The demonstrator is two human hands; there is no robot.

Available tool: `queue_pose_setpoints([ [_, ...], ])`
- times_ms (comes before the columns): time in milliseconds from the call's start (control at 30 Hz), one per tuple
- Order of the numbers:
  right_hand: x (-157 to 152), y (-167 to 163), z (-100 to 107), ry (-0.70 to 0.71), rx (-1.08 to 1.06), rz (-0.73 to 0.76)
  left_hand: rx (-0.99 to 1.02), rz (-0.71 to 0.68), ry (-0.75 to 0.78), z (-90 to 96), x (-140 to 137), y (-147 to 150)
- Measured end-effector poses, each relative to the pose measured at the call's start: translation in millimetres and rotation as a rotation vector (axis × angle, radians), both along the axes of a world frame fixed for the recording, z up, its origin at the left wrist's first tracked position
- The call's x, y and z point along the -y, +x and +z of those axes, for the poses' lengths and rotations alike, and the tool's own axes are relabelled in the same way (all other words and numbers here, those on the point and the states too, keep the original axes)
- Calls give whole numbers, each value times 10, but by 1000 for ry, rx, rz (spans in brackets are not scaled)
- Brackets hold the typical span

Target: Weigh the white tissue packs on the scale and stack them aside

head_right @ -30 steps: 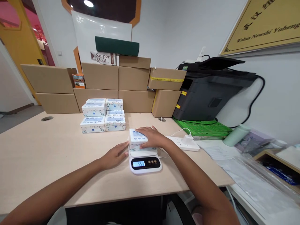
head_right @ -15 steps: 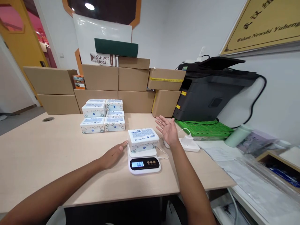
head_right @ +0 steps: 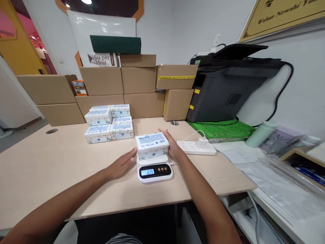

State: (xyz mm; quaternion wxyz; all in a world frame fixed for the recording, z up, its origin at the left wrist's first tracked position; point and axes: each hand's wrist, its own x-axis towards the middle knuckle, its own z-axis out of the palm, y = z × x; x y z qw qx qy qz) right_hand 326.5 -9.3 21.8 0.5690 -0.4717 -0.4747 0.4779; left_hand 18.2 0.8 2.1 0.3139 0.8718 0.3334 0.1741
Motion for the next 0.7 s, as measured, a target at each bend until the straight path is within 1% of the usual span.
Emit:
queue_pose_setpoints([
  [233,22,-9,4,0,-99,-51,37,5,-19,1,-6,16],
  [367,-8,-5,-28,-23,-148,-87,14,23,-43,28,4,30],
  [500,-58,38,-61,-55,-184,-110,34,33,-55,52,31,32],
  [700,-118,114,-117,-70,-211,-132,38,26,-80,49,33,41],
])
